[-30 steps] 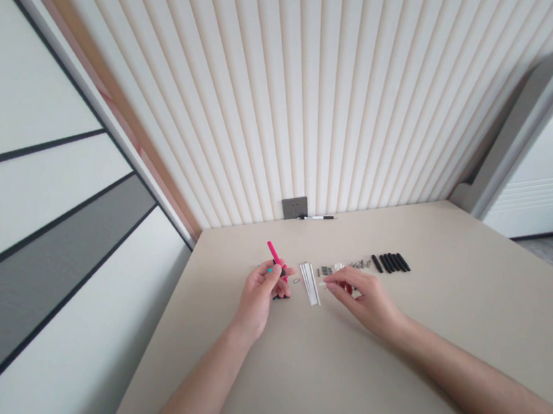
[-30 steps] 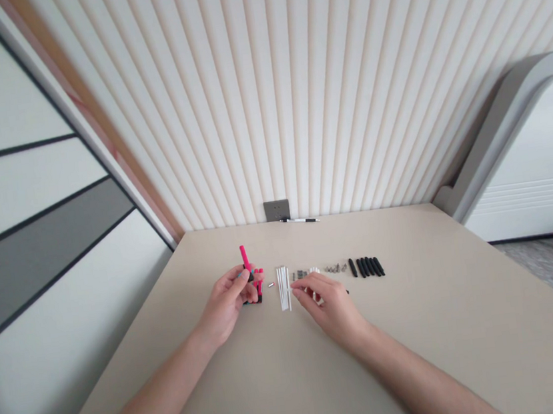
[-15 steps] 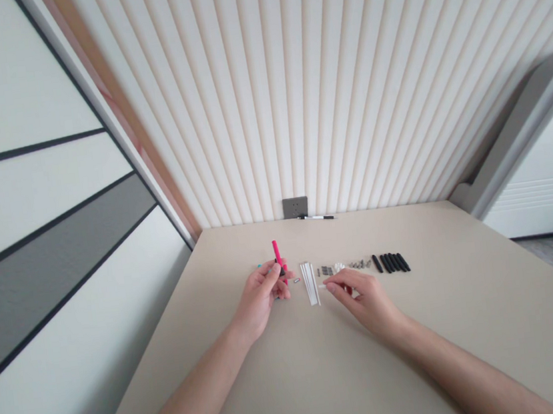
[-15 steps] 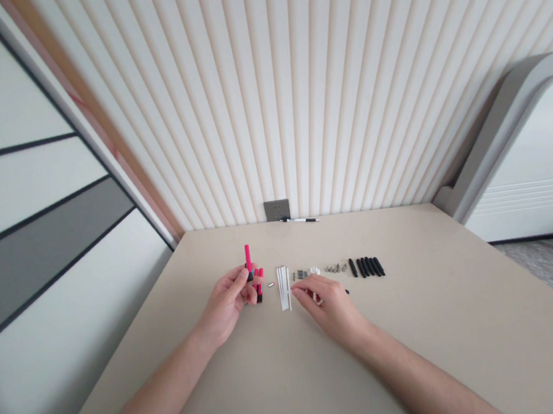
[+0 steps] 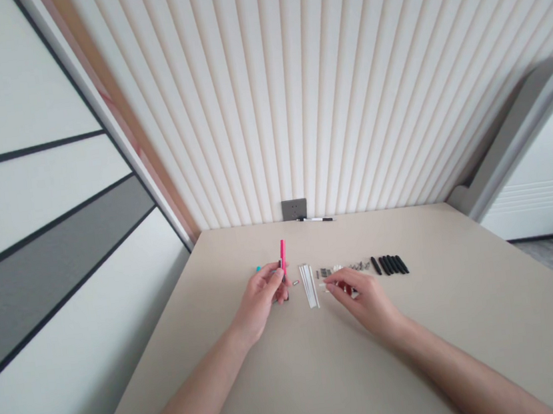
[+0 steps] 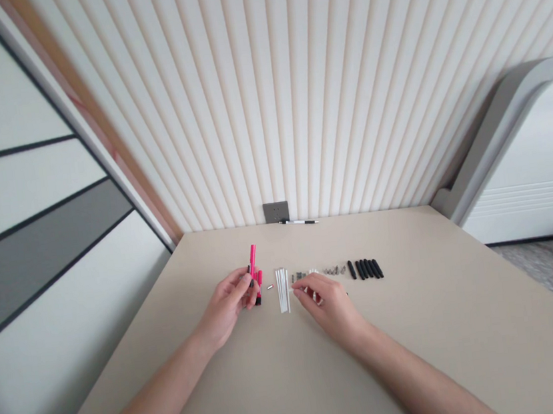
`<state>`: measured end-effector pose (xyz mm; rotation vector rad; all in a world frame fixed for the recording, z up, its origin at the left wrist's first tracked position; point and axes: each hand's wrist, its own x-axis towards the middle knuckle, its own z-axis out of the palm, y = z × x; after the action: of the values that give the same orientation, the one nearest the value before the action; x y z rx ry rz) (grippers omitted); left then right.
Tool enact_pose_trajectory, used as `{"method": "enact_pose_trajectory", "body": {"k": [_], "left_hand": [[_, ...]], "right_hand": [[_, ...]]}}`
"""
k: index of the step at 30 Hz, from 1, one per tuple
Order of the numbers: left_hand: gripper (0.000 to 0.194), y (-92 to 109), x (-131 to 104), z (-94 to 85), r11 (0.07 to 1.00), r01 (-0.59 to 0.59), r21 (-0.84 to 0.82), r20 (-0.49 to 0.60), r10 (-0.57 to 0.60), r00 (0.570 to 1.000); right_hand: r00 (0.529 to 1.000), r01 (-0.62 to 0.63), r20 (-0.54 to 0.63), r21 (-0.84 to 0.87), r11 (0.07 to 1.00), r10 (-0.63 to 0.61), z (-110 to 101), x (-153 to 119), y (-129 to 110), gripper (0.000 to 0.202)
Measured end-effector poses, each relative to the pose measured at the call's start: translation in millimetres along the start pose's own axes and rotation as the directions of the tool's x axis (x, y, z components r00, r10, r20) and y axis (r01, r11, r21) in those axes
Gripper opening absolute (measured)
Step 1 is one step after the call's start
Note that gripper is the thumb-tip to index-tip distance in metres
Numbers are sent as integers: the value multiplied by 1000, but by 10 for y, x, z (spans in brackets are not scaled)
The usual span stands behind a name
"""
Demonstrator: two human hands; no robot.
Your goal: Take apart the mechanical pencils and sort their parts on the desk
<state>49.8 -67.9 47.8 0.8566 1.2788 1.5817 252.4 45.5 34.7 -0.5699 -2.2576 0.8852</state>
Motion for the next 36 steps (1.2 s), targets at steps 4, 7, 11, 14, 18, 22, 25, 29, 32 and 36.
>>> {"method": "enact_pose_trajectory", "body": {"k": [4, 7, 11, 14, 18, 22, 25, 29, 32, 36], "left_hand": [[34, 18, 6, -32, 995, -39, 97, -46, 44, 998], [34, 32, 14, -69, 993, -67, 101, -88, 76, 993], [37, 55, 25, -92, 998, -45, 48, -120, 51, 991], [40, 72, 31, -82, 1000, -14, 3, -148, 14, 989], [39, 68, 39, -81, 1000, 12, -12, -157, -14, 987], [39, 35, 50, -105, 1000, 19, 8, -145, -17, 989], [39, 15, 59, -121, 1000, 3, 29, -140, 1, 990], [34, -5, 54, -138, 977, -64, 205, -118, 89, 989], [26, -16, 37, -147, 853, -183, 489, -50, 237, 970], [21, -15, 18, -155, 689, -272, 672, 27, 345, 938]], "right_hand": [[1000, -10, 6, -3, 1000, 10, -8, 5, 9, 18], [1000, -8, 14, -3, 1000, 8, -12, 12, 19, 19], [998, 12, 56, -8, 1000, -12, 6, 29, 48, 20], [993, 33, 114, -19, 999, -31, 43, 36, 67, 20], [985, 51, 168, -35, 998, -45, 78, 25, 79, 17], [983, 43, 179, -47, 998, -34, 56, 19, 90, 15], [986, 11, 166, -69, 998, 0, 30, 27, 104, 16], [990, -41, 133, -65, 997, 50, 32, 42, 141, 18], [992, -47, 111, -71, 996, 54, 51, 54, 164, 20], [990, 19, 140, -139, 990, 1, 48, 73, 145, 23]]}}
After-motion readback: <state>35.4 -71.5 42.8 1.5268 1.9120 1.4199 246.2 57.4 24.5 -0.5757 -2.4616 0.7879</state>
